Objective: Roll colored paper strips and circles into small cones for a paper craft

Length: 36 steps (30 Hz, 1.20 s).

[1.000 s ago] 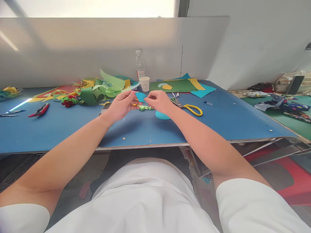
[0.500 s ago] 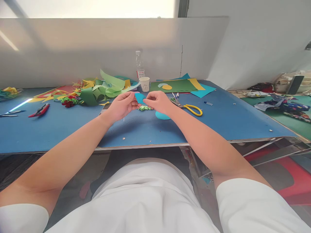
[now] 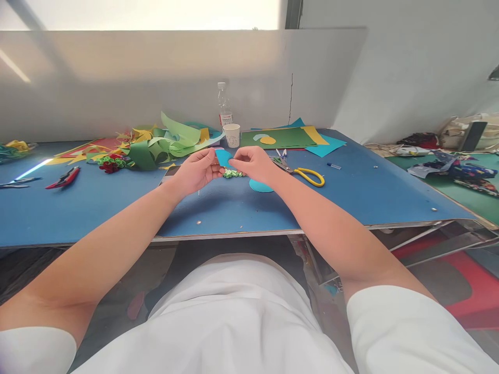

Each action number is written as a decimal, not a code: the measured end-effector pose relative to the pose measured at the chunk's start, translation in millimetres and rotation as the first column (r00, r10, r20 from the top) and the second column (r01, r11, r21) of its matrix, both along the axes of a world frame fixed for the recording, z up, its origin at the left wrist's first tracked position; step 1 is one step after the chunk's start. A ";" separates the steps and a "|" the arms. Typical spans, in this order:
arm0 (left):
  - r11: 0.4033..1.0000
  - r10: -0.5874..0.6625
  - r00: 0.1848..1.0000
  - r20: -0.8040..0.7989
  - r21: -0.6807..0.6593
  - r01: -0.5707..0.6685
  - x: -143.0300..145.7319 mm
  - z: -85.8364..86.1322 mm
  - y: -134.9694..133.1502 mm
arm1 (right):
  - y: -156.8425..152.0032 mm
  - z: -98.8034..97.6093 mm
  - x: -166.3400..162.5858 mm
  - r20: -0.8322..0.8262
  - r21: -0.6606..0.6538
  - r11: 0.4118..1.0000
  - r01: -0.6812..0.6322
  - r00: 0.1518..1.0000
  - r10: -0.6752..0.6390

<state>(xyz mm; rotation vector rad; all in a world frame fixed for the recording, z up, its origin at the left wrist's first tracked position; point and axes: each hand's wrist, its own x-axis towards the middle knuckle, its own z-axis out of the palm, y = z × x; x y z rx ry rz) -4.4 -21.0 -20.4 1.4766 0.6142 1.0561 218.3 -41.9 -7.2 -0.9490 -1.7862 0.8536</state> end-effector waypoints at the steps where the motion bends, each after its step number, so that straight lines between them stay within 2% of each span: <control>1: 1.000 -0.011 1.000 0.015 -0.006 0.012 0.2 -0.9 0.9 | -0.4 0.1 -0.2 -0.001 0.002 1.000 -0.001 1.000 0.001; 5: 0.999 -0.026 0.999 0.047 -0.041 0.028 0.9 -1.7 2.5 | -1.3 0.4 -0.7 0.008 0.013 1.000 0.001 1.000 -0.001; 10: 0.996 0.038 0.998 0.051 -0.086 -0.033 1.2 0.8 -2.0 | -0.7 -0.1 -1.5 0.034 0.042 0.999 0.010 0.999 -0.012; 17: 0.999 0.040 0.999 -0.015 0.024 -0.040 -1.0 -6.9 1.7 | 0.0 -2.1 -2.9 0.069 0.083 0.996 0.017 0.997 -0.022; 24: 0.995 0.079 0.995 -0.068 0.073 -0.074 -3.2 -8.6 6.6 | 3.8 -6.5 -1.3 0.070 0.103 0.994 -0.033 0.997 0.025; 32: 0.986 0.108 0.993 -0.048 0.130 -0.101 -1.6 -9.2 6.8 | -1.1 -4.1 -2.2 0.046 0.112 0.990 -0.082 0.996 0.077; 36: 0.981 0.138 0.990 -0.038 0.146 -0.131 -0.1 -6.5 3.1 | 1.0 -5.5 -2.0 0.098 0.120 0.990 -0.069 0.994 0.057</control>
